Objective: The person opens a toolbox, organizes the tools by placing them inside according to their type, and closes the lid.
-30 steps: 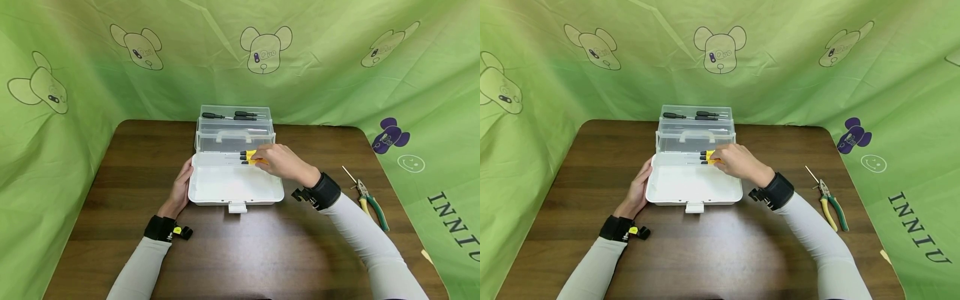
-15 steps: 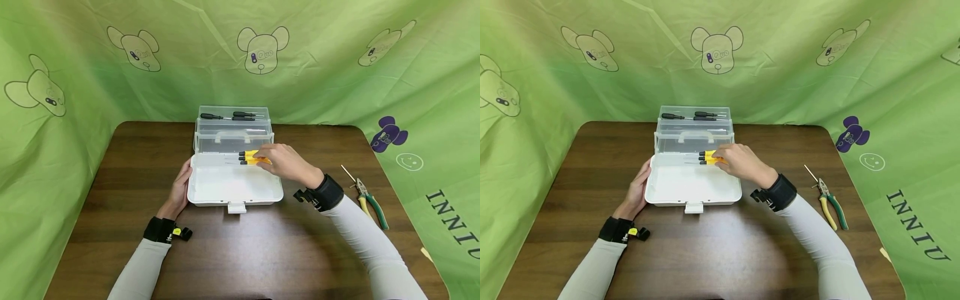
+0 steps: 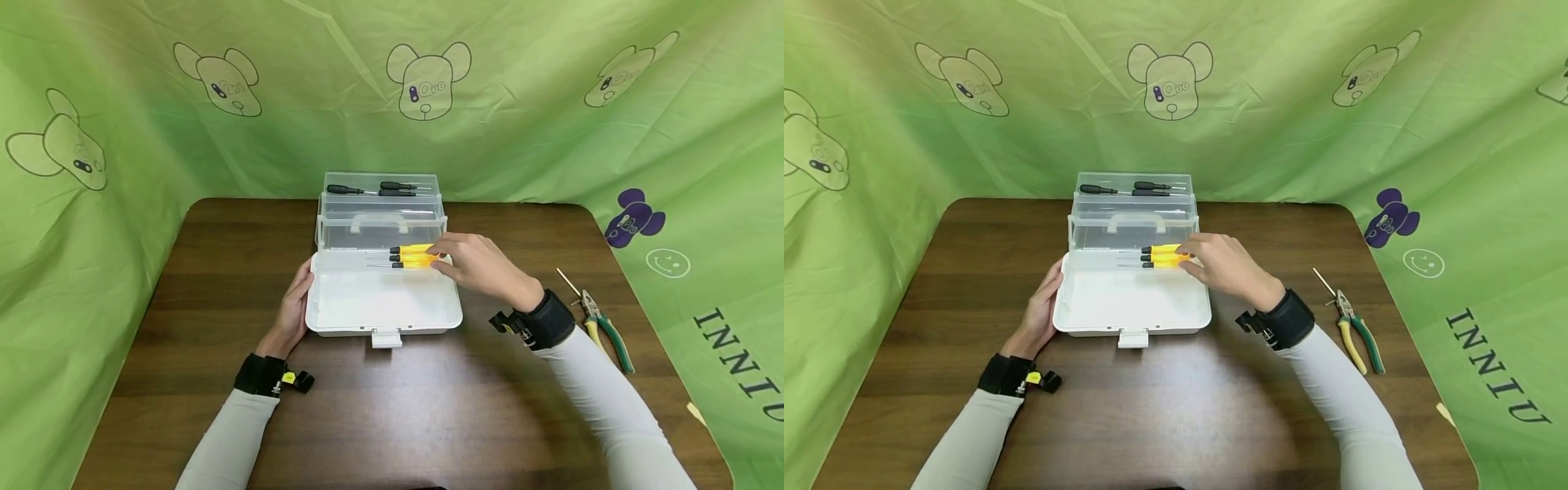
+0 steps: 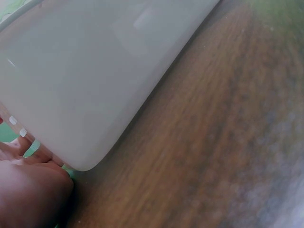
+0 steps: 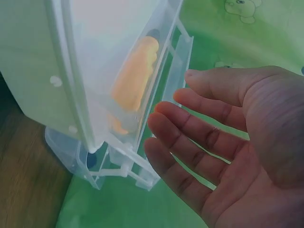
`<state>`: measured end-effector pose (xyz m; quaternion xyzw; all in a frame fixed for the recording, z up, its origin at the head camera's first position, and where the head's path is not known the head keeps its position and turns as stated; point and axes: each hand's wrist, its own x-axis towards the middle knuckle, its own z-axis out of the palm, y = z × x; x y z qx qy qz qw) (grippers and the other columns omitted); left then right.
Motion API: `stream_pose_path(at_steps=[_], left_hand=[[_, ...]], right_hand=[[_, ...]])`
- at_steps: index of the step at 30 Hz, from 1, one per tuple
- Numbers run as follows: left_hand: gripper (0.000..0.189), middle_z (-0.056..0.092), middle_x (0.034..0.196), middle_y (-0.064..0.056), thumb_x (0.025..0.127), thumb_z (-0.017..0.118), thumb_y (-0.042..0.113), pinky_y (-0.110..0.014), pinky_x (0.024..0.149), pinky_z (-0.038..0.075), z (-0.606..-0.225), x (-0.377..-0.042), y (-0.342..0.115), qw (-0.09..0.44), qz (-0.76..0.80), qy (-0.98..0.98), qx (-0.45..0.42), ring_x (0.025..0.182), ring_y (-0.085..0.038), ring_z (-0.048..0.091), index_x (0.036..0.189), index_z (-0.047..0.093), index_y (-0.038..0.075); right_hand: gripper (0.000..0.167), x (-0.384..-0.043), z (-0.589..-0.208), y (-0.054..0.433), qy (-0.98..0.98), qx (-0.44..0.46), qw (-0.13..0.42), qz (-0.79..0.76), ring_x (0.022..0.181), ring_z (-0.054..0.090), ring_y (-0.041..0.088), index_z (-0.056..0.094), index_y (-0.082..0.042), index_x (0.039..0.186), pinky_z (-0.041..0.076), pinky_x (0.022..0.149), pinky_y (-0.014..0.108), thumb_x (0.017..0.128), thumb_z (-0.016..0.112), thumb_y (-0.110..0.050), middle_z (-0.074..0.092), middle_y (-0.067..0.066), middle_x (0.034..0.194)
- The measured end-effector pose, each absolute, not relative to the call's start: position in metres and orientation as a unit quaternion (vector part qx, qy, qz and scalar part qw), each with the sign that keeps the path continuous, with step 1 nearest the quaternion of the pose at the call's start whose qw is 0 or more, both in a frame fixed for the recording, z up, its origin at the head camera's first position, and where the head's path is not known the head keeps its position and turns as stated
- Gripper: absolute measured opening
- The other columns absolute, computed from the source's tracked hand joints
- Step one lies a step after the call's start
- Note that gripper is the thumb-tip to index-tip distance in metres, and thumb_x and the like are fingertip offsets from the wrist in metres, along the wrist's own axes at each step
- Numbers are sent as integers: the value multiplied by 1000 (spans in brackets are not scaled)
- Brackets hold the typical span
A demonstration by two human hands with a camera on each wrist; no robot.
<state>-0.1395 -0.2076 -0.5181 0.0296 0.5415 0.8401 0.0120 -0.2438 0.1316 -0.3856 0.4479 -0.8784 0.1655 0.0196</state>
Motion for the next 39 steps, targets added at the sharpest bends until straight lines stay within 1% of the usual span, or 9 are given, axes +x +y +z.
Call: stream_pose_path(at_steps=[5, 10, 18, 24, 31, 39], left_hand=[[56, 17, 172, -17, 116, 25, 21, -25, 116, 28, -518, -139, -207, 13, 841, 540, 30, 152, -18, 22, 169, 12, 5], [57, 18, 172, -16, 116, 25, 22, -24, 115, 28, -518, -140, -208, 13, 840, 542, 27, 152, -18, 22, 169, 13, 5], [55, 25, 168, -10, 116, 23, 19, -25, 116, 29, -515, -139, -206, 15, 842, 539, 19, 152, -17, 24, 169, 14, 6], [56, 28, 166, -9, 116, 24, 21, -26, 114, 31, -516, -138, -206, 15, 842, 539, 21, 148, -16, 29, 169, 14, 6], [55, 30, 164, -6, 116, 23, 19, -26, 115, 29, -516, -139, -207, 14, 842, 539, 21, 149, -16, 27, 169, 14, 6], [55, 32, 162, -5, 116, 24, 21, -27, 113, 32, -516, -138, -207, 16, 843, 538, 23, 146, -15, 30, 169, 15, 7]], right_hand=[[20, -243, -385, 141, -881, 438, 22, 178, 84, 72, 23, 80, -4, 116, 56, 68, 39, 100, 75, -16, 76, 8, 107], [22, -243, -387, 151, -890, 417, 24, 185, 84, 72, 20, 79, -4, 119, 56, 68, 39, 100, 75, -15, 76, 7, 103], [21, -249, -396, 172, -903, 383, 38, 189, 89, 76, 23, 78, -3, 117, 60, 72, 44, 98, 76, -12, 78, 10, 108], [21, -249, -405, 189, -909, 373, 55, 178, 87, 77, 25, 79, -4, 115, 60, 71, 47, 96, 78, -13, 79, 9, 105], [20, -249, -416, 208, -917, 359, 57, 164, 83, 75, 27, 79, -2, 113, 59, 66, 48, 95, 78, -9, 78, 10, 99], [22, -249, -427, 234, -931, 329, 60, 149, 80, 74, 30, 79, 0, 113, 59, 69, 51, 93, 79, -8, 78, 12, 96]])
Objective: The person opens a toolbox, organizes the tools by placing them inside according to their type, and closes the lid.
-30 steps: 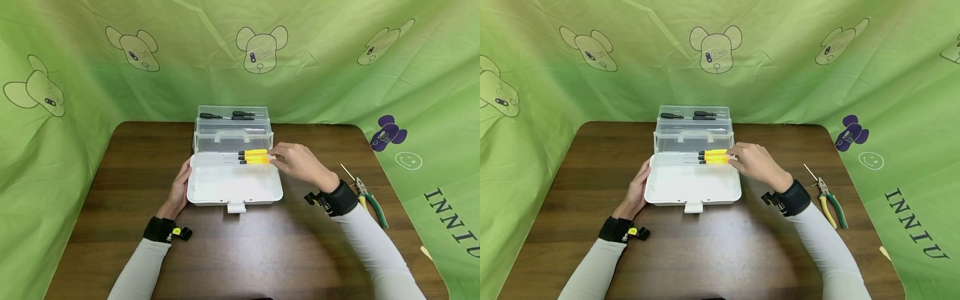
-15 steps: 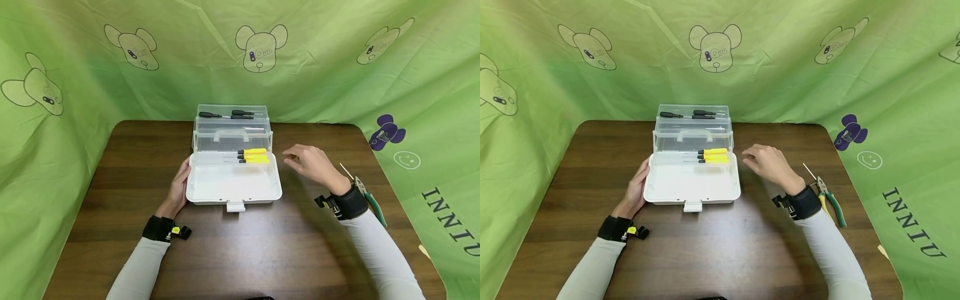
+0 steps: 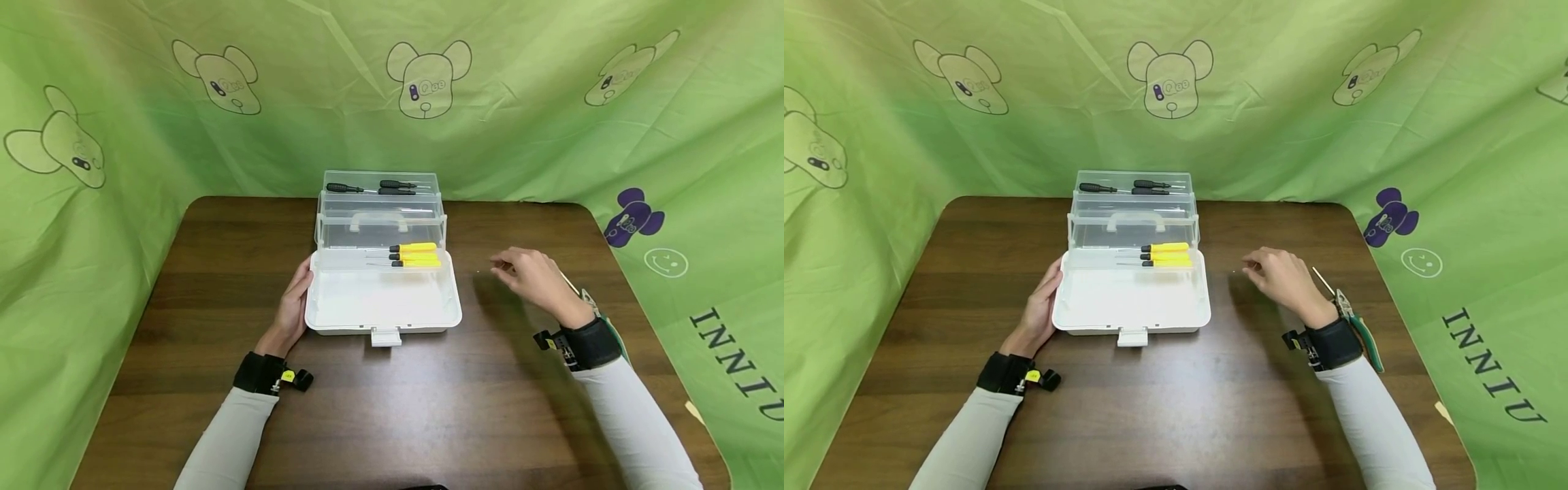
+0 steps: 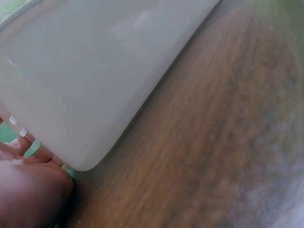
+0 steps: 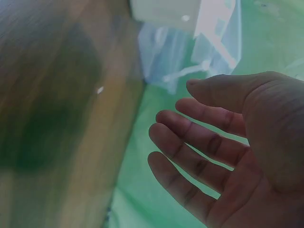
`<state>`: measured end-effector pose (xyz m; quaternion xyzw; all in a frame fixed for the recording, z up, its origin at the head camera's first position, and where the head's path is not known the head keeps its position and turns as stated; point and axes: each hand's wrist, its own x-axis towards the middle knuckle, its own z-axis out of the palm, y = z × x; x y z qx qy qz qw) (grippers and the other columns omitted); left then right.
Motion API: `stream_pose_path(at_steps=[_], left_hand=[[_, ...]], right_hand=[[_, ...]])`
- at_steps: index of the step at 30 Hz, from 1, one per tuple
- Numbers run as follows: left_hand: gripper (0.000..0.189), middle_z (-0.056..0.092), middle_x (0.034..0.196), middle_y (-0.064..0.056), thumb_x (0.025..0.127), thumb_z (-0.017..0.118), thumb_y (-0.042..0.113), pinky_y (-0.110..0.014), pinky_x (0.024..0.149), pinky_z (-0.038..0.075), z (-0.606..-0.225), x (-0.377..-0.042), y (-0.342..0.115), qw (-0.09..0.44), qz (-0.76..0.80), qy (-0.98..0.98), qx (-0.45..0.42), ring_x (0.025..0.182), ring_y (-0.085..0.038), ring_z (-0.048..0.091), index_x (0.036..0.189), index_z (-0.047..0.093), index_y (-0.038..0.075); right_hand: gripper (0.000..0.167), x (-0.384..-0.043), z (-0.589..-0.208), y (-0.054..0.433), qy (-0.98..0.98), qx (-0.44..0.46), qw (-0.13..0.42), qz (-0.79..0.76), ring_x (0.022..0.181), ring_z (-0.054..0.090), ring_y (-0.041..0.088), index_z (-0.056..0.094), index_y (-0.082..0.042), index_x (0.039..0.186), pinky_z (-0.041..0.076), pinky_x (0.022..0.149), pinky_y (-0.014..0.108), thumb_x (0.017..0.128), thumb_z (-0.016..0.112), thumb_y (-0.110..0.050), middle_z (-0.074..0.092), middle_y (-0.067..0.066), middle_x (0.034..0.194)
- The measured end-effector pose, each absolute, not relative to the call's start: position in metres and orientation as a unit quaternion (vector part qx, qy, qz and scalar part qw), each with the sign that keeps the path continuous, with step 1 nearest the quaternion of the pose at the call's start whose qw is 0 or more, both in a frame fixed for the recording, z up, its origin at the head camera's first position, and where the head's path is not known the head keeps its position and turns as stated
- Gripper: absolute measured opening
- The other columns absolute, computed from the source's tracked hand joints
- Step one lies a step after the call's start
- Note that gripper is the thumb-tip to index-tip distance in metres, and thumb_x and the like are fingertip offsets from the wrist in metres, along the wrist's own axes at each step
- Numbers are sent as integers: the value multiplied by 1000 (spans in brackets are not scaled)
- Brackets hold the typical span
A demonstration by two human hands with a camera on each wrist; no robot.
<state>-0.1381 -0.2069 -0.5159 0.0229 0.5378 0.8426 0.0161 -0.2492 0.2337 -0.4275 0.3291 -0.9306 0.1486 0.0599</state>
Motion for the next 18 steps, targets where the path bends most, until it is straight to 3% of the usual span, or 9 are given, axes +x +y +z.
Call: stream_pose_path(at_steps=[18], left_hand=[[57, 32, 161, -7, 117, 26, 23, -27, 112, 33, -519, -139, -207, 12, 840, 542, 31, 142, -15, 34, 169, 13, 6]], right_hand=[[20, -247, -446, 282, -954, 264, 26, 142, 82, 73, 29, 80, -2, 114, 55, 70, 55, 97, 76, -13, 78, 11, 94]])
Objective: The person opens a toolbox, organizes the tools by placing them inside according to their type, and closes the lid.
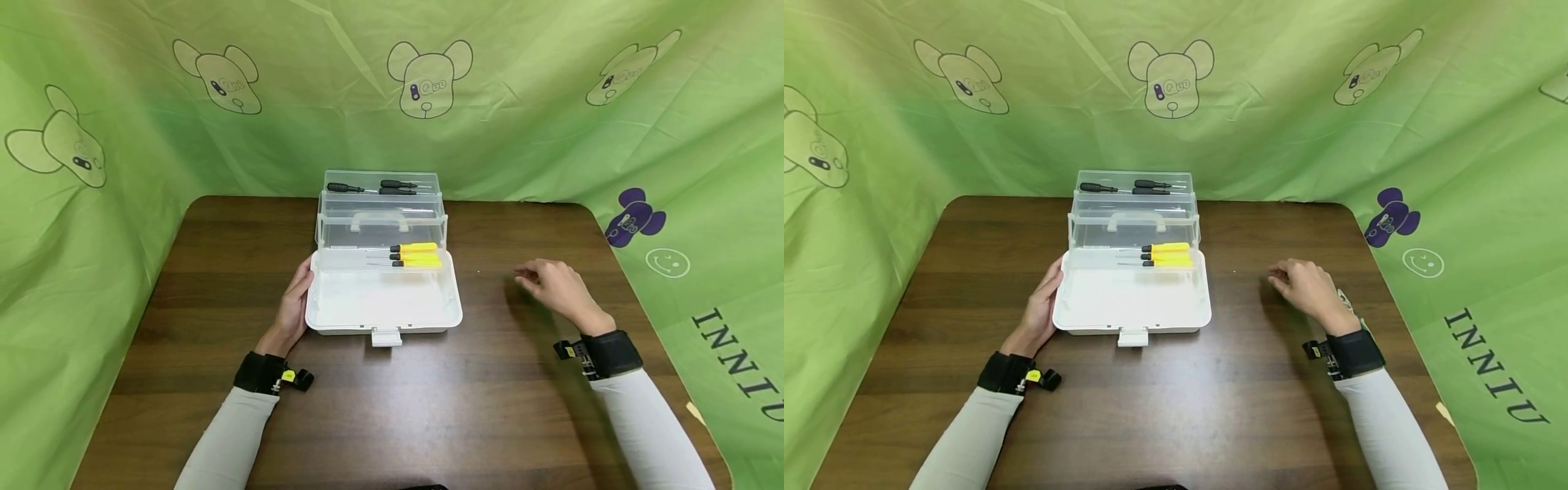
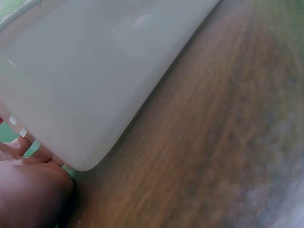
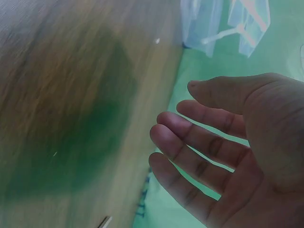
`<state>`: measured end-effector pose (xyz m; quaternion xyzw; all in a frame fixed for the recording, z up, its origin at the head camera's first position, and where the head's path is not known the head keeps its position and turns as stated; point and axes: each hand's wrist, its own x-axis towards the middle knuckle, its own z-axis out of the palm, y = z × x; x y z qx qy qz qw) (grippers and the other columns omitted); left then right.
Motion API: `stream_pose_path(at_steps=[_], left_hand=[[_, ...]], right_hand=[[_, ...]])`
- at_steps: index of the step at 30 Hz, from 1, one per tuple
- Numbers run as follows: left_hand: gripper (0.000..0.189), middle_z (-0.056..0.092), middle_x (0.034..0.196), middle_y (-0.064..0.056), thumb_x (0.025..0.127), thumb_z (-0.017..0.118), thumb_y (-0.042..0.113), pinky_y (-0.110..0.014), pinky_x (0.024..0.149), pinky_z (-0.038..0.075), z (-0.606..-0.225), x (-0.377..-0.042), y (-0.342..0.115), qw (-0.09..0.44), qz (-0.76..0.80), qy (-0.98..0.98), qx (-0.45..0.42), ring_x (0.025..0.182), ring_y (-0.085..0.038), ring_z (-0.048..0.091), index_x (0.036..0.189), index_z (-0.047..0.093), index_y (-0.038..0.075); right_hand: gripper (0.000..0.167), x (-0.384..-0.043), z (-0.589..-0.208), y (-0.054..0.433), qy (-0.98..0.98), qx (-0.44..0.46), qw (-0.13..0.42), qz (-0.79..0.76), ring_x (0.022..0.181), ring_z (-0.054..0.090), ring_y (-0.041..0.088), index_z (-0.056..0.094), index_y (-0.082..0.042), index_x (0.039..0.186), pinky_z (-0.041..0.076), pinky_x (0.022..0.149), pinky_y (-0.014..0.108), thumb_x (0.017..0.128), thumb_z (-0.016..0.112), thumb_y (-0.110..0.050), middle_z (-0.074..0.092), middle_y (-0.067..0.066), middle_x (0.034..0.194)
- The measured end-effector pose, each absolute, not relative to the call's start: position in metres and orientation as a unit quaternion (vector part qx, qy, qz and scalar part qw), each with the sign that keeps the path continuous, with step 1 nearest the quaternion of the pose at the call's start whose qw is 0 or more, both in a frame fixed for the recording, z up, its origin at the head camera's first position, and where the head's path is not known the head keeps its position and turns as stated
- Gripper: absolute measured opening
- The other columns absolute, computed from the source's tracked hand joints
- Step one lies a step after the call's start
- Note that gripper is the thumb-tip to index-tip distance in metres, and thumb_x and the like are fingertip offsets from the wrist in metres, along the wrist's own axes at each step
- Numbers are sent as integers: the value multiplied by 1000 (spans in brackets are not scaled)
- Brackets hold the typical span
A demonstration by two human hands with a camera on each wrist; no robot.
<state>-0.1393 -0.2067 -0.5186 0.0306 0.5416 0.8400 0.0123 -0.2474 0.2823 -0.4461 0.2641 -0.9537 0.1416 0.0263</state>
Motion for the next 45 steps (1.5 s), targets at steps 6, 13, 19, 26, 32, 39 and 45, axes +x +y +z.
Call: stream_pose_path(at_steps=[6, 13, 19, 26, 32, 39, 45], left_hand=[[56, 30, 163, -8, 116, 25, 21, -27, 113, 31, -518, -139, -206, 15, 841, 541, 26, 146, -16, 30, 169, 14, 7], [56, 26, 166, -11, 116, 25, 20, -26, 115, 29, -518, -140, -205, 13, 842, 539, 27, 148, -16, 27, 169, 13, 5], [56, 27, 165, -11, 116, 25, 21, -25, 113, 31, -519, -140, -206, 13, 841, 541, 26, 146, -15, 31, 169, 13, 5], [56, 30, 163, -10, 116, 25, 22, -26, 109, 35, -519, -139, -205, 14, 842, 539, 23, 141, -15, 36, 169, 14, 6], [56, 30, 163, -8, 116, 25, 21, -26, 111, 33, -518, -138, -205, 14, 843, 538, 23, 144, -15, 33, 169, 14, 6], [57, 23, 169, -12, 117, 28, 23, -25, 114, 29, -517, -140, -208, 13, 837, 546, 21, 150, -16, 26, 169, 14, 5], [56, 24, 168, -11, 117, 26, 22, -25, 114, 29, -517, -140, -208, 17, 837, 547, 15, 149, -16, 27, 169, 14, 6]], right_hand=[[20, -249, -451, 299, -959, 247, 28, 134, 82, 73, 31, 80, -2, 112, 55, 70, 57, 97, 77, -14, 78, 11, 92], [21, -252, -450, 318, -964, 228, 33, 132, 79, 73, 36, 79, 0, 112, 54, 67, 60, 96, 78, -15, 78, 14, 90], [22, -256, -449, 332, -968, 216, 36, 125, 78, 72, 39, 78, 1, 112, 53, 64, 60, 97, 77, -14, 77, 15, 89], [24, -261, -452, 344, -973, 195, 29, 116, 85, 72, 49, 78, 1, 112, 53, 65, 64, 94, 79, -15, 78, 21, 97], [24, -264, -455, 352, -976, 184, 34, 116, 85, 71, 50, 78, 0, 111, 52, 66, 64, 92, 80, -14, 78, 20, 95], [21, -268, -458, 360, -980, 163, 32, 108, 84, 69, 53, 77, -2, 107, 51, 64, 66, 91, 79, -15, 76, 19, 91], [20, -272, -462, 366, -983, 148, 26, 103, 84, 66, 57, 76, 0, 104, 49, 63, 67, 91, 78, -16, 74, 22, 92]])
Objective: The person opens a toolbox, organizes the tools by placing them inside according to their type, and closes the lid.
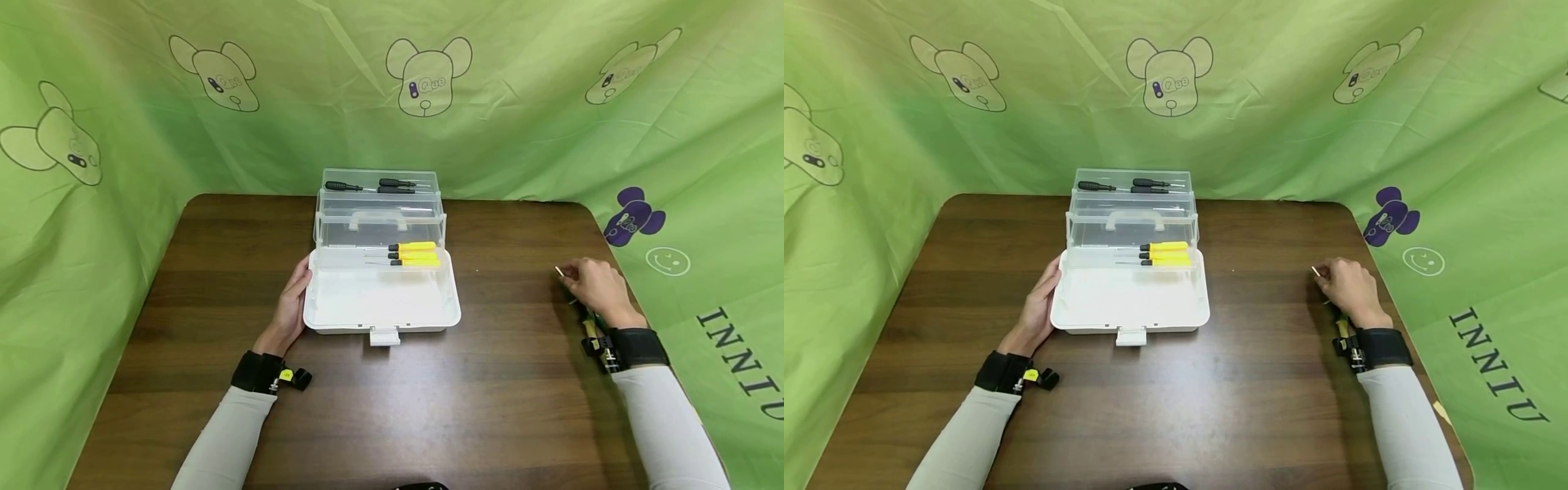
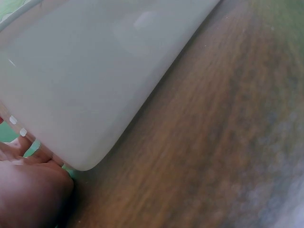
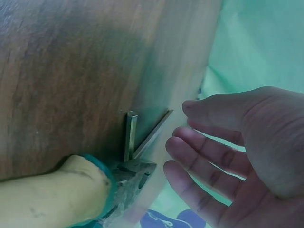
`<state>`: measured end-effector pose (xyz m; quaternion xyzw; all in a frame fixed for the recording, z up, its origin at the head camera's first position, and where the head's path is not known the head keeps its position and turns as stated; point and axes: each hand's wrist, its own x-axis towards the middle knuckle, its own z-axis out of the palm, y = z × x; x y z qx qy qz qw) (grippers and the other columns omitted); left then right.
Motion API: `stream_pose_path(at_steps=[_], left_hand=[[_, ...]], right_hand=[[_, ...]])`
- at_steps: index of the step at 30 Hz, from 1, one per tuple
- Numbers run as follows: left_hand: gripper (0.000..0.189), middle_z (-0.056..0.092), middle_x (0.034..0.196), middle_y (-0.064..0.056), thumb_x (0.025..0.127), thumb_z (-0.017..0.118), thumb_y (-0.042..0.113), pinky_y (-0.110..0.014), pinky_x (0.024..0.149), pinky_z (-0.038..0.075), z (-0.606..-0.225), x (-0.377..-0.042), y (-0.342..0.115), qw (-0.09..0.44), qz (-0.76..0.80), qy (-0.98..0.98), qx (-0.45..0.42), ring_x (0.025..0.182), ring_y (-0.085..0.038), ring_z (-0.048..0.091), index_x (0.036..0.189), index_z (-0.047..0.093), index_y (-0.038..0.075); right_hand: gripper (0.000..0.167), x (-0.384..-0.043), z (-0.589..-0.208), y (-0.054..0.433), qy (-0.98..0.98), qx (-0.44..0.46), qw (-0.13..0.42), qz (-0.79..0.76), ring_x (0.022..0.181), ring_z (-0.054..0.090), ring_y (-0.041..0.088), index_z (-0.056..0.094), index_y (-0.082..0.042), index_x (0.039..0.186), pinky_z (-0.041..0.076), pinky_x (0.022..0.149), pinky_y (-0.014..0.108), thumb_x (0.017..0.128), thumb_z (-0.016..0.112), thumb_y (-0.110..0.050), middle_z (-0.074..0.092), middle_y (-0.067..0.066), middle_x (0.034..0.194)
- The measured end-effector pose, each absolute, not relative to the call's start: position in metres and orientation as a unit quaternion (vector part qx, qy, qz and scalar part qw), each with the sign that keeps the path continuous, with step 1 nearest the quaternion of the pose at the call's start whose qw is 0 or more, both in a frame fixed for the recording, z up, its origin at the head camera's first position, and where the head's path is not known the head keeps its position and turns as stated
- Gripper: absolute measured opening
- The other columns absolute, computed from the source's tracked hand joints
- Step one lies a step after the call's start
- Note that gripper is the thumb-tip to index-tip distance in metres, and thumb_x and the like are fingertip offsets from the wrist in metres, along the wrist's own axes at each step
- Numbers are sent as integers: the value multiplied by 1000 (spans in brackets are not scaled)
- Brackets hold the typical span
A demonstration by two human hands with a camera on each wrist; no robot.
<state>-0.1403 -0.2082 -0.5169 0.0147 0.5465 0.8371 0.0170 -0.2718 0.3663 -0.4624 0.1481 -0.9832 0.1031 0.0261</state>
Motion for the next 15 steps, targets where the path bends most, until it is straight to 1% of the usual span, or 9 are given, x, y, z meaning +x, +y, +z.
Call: stream_pose_path(at_steps=[6, 12, 15], left_hand=[[56, 25, 168, -9, 117, 27, 22, -26, 113, 31, -516, -140, -207, 18, 838, 545, 12, 148, -15, 28, 169, 15, 7], [56, 25, 168, -9, 117, 27, 22, -26, 113, 31, -517, -140, -208, 19, 838, 545, 11, 148, -16, 28, 169, 15, 7], [55, 26, 167, -9, 117, 27, 22, -26, 114, 31, -517, -139, -208, 18, 839, 543, 10, 149, -16, 27, 169, 16, 7]], right_hand=[[20, -273, -465, 366, -984, 146, 30, 101, 79, 66, 57, 76, 2, 101, 49, 60, 66, 90, 77, -14, 73, 25, 89], [20, -274, -467, 367, -984, 142, 27, 100, 79, 66, 58, 77, 2, 101, 49, 59, 65, 90, 76, -15, 73, 27, 89], [18, -275, -469, 368, -985, 137, 20, 99, 77, 65, 58, 75, 1, 97, 48, 57, 65, 90, 76, -16, 72, 27, 86]])
